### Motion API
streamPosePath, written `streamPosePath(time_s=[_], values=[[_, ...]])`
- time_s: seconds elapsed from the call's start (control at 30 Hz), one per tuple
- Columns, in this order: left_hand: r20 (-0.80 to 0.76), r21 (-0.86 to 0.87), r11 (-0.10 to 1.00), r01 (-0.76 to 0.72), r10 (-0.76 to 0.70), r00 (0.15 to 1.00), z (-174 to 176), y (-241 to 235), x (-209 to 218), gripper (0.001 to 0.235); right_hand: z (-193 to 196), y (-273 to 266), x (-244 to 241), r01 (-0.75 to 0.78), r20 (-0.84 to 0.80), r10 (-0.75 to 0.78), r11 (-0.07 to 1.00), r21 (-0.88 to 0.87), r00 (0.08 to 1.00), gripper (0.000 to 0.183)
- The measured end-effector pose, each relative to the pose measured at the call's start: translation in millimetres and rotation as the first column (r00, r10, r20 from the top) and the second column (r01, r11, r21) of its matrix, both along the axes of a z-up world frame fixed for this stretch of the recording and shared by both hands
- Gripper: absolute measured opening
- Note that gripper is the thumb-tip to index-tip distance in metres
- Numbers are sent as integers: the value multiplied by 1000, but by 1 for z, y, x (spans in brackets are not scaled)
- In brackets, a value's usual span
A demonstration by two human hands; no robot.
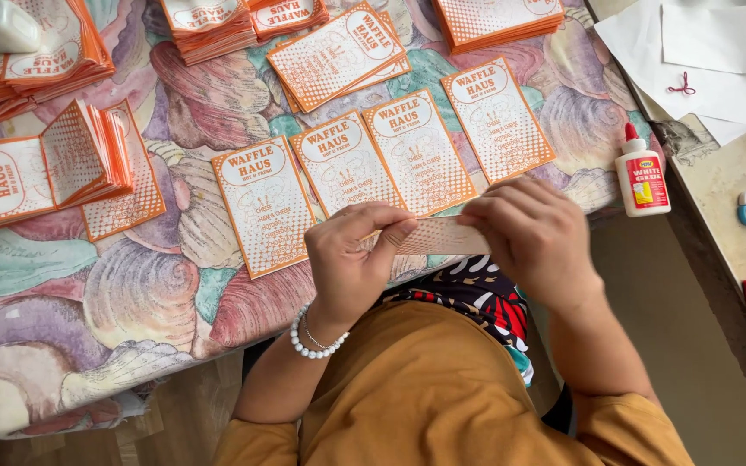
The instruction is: Applying glue to the edges of paper bags and folding them to complete the assembly process.
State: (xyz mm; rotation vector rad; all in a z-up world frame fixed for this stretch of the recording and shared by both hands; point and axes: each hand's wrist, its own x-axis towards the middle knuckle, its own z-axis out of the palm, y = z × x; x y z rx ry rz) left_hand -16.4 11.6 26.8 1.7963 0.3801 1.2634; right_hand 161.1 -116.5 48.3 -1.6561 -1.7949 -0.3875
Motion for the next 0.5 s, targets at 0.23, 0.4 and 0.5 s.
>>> streamPosePath(time_s=[0.23, 0.4, 0.5], values=[[-137, 2, 1000, 0, 0, 991, -13, 4, -5, 5, 1, -50, 59, 58, 183, -21, 979, -196, 983, 12], [-95, -171, 984, 47, -64, 993, -20, 8, -4, 8, -5, -98, 104, 296, 248, -227, 909, -294, 942, 6], [-138, -280, 959, -44, 5, 990, -21, 23, -15, 9, 4, -108, 104, 251, 48, -246, 955, -156, 968, 12]])
